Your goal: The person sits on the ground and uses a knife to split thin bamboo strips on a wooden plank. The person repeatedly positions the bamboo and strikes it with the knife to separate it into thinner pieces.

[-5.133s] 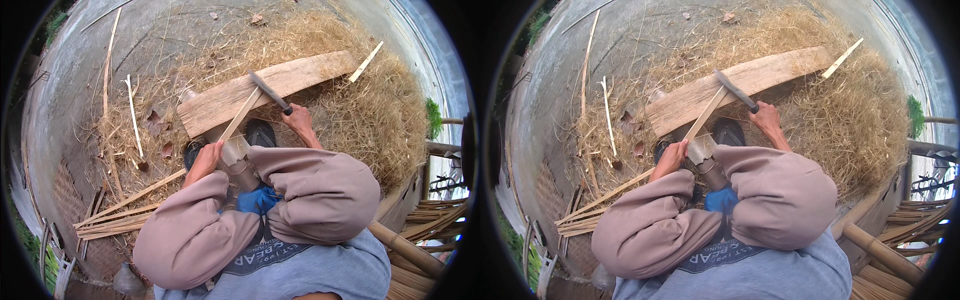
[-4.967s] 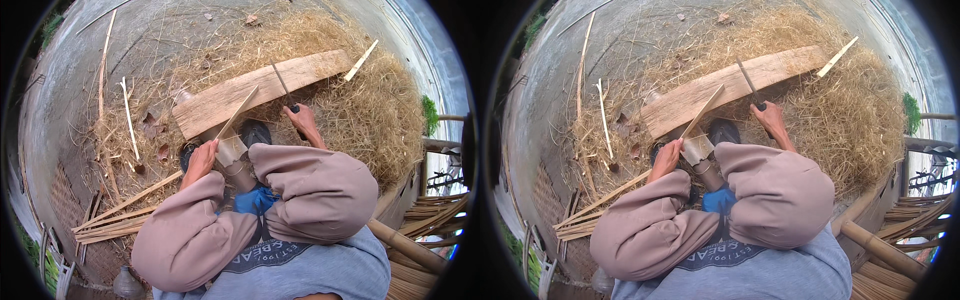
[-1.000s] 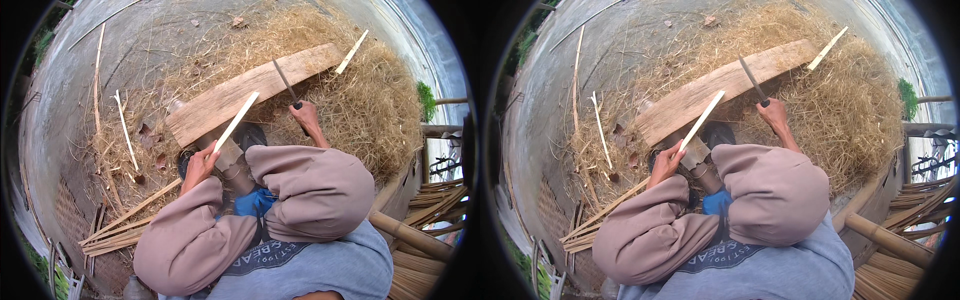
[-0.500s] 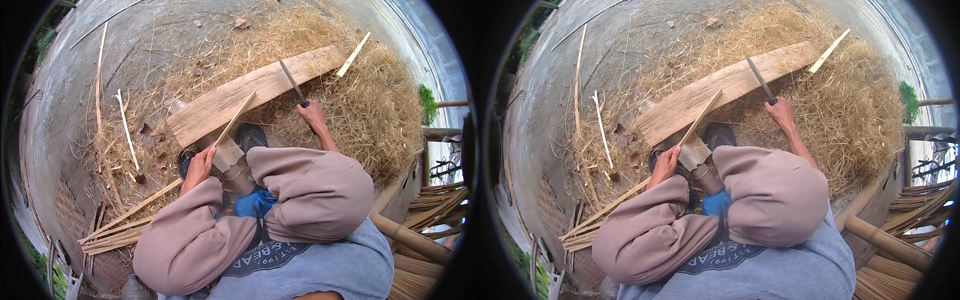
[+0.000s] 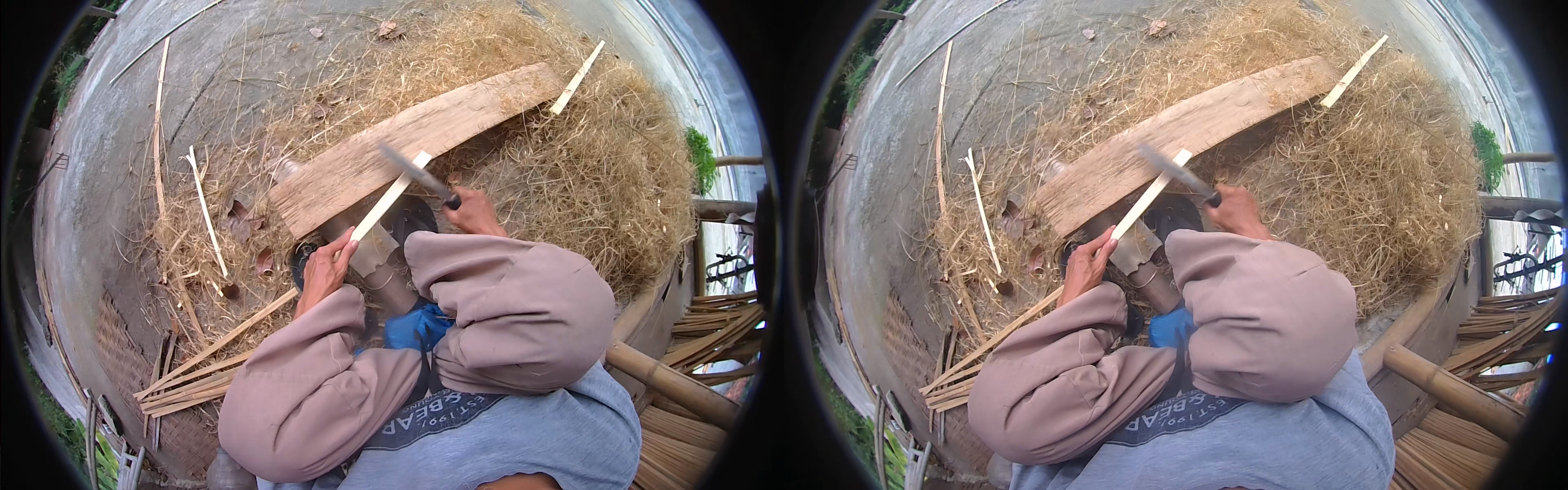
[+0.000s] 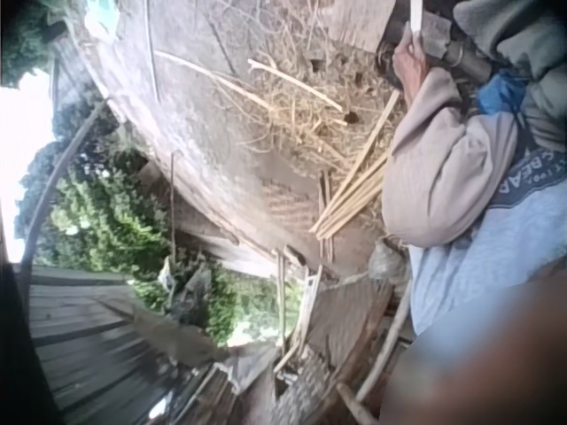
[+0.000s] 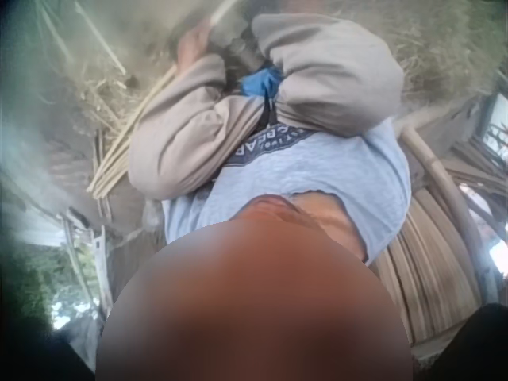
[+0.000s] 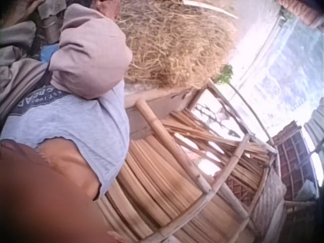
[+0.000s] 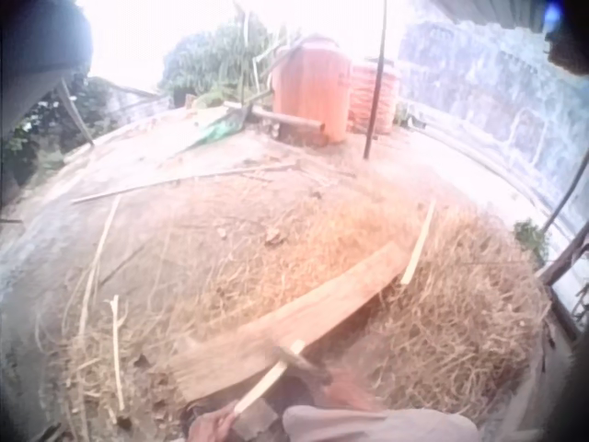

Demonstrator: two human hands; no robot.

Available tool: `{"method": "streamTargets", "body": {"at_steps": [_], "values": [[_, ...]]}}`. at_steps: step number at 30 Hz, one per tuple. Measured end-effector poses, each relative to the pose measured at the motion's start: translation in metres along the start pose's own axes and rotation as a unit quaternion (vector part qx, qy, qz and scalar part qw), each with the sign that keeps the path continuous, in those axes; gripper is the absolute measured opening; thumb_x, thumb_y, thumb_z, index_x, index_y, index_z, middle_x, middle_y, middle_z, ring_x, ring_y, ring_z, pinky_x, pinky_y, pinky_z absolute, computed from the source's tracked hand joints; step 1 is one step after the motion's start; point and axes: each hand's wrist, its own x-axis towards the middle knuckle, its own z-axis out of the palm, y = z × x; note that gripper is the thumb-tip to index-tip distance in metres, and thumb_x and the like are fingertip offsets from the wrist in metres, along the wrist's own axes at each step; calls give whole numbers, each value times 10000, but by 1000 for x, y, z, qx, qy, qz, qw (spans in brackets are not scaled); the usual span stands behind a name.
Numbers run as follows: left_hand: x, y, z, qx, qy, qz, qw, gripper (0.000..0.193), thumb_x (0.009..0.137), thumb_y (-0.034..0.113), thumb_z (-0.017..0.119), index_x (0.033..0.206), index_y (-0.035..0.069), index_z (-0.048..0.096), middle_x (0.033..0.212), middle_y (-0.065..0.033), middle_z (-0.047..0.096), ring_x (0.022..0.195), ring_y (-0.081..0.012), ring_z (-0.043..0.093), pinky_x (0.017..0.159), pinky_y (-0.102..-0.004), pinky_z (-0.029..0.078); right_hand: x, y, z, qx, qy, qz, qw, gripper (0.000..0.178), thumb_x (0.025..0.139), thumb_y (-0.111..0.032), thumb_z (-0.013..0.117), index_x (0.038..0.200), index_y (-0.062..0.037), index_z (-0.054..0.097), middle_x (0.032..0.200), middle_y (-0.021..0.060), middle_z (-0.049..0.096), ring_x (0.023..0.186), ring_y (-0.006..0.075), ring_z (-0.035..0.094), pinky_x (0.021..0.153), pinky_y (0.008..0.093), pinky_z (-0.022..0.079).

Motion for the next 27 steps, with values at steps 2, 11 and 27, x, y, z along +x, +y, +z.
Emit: {"method": "streamTargets", "body": {"at_steps": [2, 11, 27], "values": [[1, 12, -3, 11, -6, -27, 1000, 428, 1012, 479, 615, 1348, 227, 697, 1085, -230, 750, 1052, -364, 723, 916, -404, 519, 35, 59, -37, 50, 61, 108, 991, 331, 841, -386, 742, 856, -57, 716, 705, 125, 701, 642, 263, 687, 610, 425, 536], [4, 16, -8, 75, 67, -8, 995, 425, 958, 465, 689, 1303, 219, 727, 1077, -220, 748, 1022, -393, 725, 891, -444, 535, 3, -19, 1, 16, -33, -41, 998, 343, 818, -354, 766, 958, -42, 736, 790, 198, 723, 774, 367, 726, 723, 473, 578], [10, 4, -6, -5, 49, 31, 998, 444, 963, 374, 699, 1326, 118, 700, 1102, -261, 727, 1056, -408, 709, 907, -425, 535, -14, -43, 16, -68, -28, -8, 997, 403, 798, -402, 809, 1044, -94, 727, 959, 192, 748, 1007, 386, 723, 885, 503, 570]]}}
